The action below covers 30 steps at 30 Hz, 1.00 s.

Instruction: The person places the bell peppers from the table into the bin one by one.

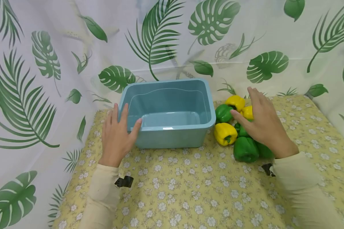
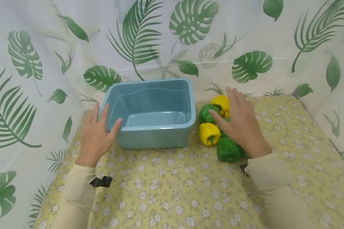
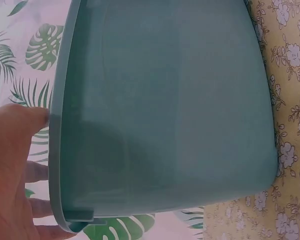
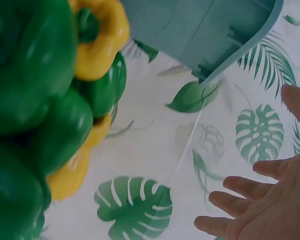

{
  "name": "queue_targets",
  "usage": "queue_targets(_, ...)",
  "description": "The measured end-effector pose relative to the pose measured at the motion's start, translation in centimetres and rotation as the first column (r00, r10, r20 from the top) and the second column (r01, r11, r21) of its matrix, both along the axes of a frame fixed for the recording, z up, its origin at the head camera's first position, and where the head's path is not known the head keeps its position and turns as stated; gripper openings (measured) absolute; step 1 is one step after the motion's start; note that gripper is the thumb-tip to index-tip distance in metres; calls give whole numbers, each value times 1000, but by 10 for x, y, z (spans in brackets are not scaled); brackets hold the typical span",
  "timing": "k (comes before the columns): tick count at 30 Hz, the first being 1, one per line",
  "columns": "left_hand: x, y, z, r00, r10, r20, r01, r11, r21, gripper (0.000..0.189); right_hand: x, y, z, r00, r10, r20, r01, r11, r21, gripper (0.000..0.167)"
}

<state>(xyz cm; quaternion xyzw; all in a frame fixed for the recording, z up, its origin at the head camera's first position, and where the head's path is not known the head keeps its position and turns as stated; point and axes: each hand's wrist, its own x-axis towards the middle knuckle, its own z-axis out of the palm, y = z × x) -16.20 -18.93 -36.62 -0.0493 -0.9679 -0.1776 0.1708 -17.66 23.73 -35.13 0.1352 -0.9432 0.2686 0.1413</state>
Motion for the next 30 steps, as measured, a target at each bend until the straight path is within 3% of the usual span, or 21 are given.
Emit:
queue_targets(11,1,-4,-7,999,30,-13,-29,993,111,76,0,-28,0,989,60,138,-50,996,-70,86)
queue_targets(18,0,-3,-12,998,67,8,-67,983,170,77,-2,-38,-5,982,98,163,-77,988,-131,79)
queue_targets(24,-1,-3,-14,995,91,42,-99,957,273,79,-6,-45,-10,967,157,200,-114,970,-213,75)
queue_targets(30,0,-5,-15,992,119,47,-128,921,369,78,-9,-50,-10,945,169,282,-101,966,-239,73)
